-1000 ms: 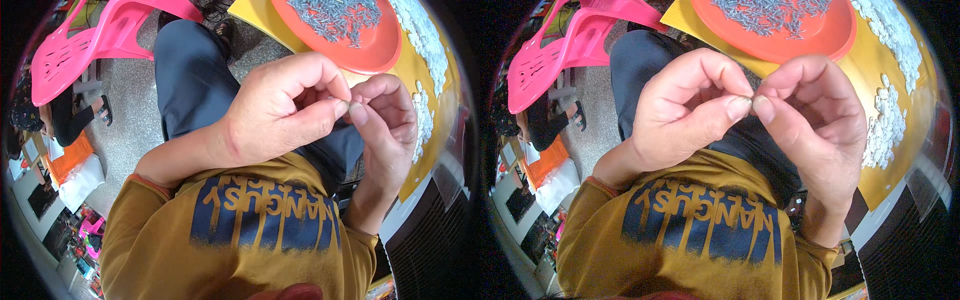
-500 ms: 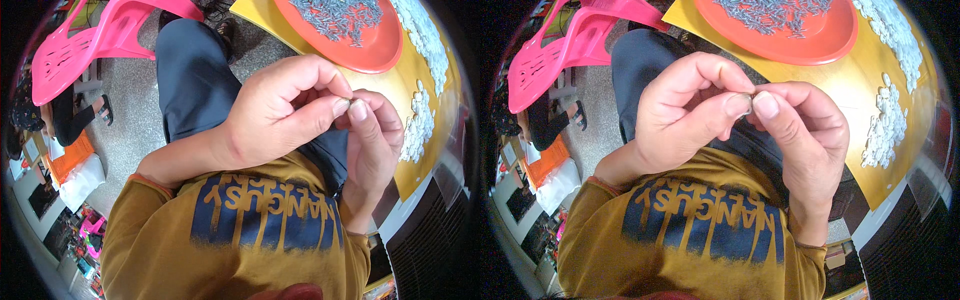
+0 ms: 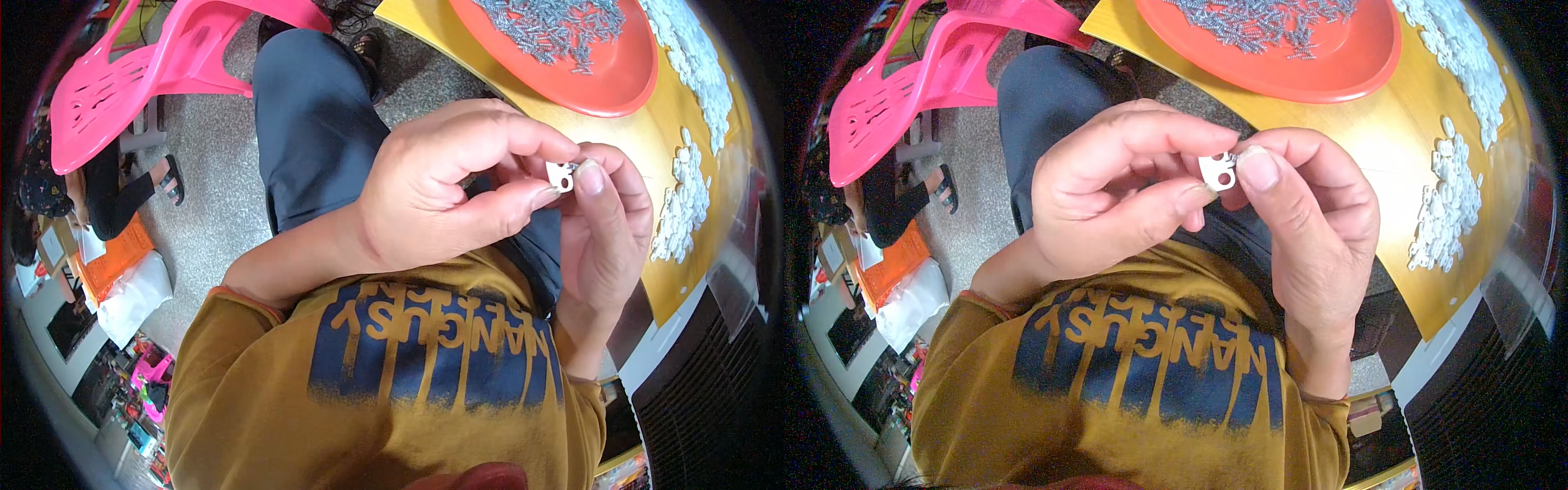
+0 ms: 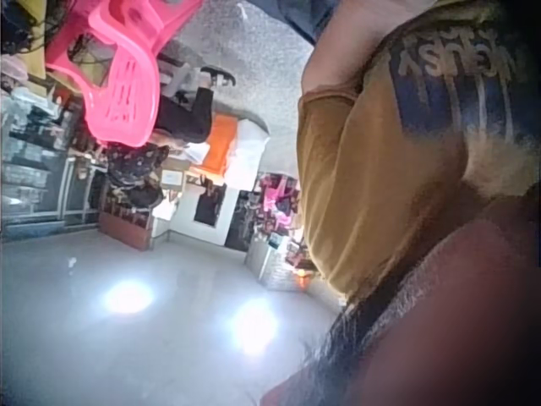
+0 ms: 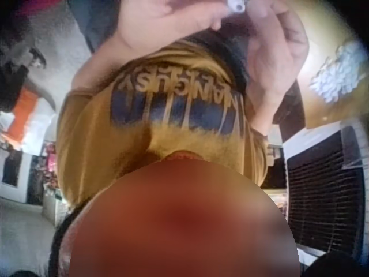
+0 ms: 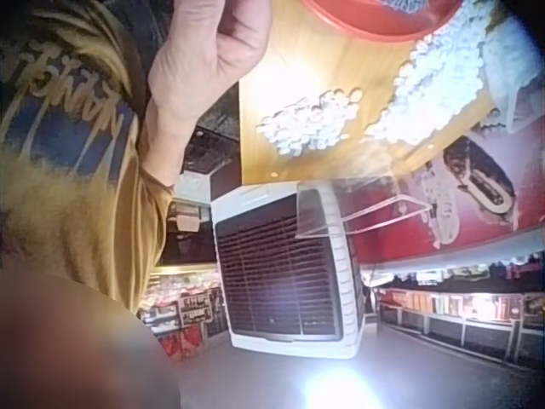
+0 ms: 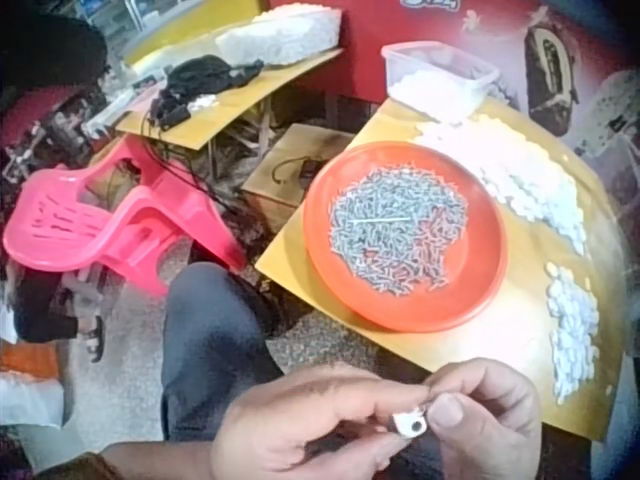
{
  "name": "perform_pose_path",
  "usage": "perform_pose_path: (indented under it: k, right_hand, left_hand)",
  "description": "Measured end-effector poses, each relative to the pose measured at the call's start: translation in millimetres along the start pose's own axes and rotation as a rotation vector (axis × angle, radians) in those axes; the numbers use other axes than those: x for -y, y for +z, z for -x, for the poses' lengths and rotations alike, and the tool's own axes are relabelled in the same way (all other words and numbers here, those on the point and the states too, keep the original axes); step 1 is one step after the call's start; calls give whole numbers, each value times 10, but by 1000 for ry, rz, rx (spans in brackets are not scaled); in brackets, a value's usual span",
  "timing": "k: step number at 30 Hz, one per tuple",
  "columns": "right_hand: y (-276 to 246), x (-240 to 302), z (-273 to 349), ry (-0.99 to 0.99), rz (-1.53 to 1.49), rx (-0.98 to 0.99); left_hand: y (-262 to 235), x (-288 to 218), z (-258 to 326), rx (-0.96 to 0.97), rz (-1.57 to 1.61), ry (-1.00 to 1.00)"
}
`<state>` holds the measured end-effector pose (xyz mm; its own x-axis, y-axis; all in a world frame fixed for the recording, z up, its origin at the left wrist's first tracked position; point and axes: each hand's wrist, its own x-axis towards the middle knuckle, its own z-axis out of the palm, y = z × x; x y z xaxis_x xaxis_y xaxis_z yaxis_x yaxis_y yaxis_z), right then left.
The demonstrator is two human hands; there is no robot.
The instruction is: Manually inserting small metal pins into plastic connector housings at a workbench.
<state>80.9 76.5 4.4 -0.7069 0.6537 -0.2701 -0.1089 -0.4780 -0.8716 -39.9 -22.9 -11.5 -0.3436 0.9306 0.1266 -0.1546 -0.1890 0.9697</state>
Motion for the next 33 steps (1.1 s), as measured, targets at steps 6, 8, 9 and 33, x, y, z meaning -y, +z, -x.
perform_pose_path:
  k: [6, 8, 9, 33]
  right_hand:
    - [4, -28, 1, 7, -5, 16]
    - [-15, -46, -2, 16, -18, 55]
    - [-21, -57, -2, 17, -18, 53]
    - [55, -63, 37, 6, 65, 22]
  left_hand:
    - [-94, 64, -47, 34, -289, 223]
    - [-66, 101, -54, -100, -269, 236]
    - [-41, 84, -46, -99, -268, 235]
    - [84, -61, 9, -196, 294, -212]
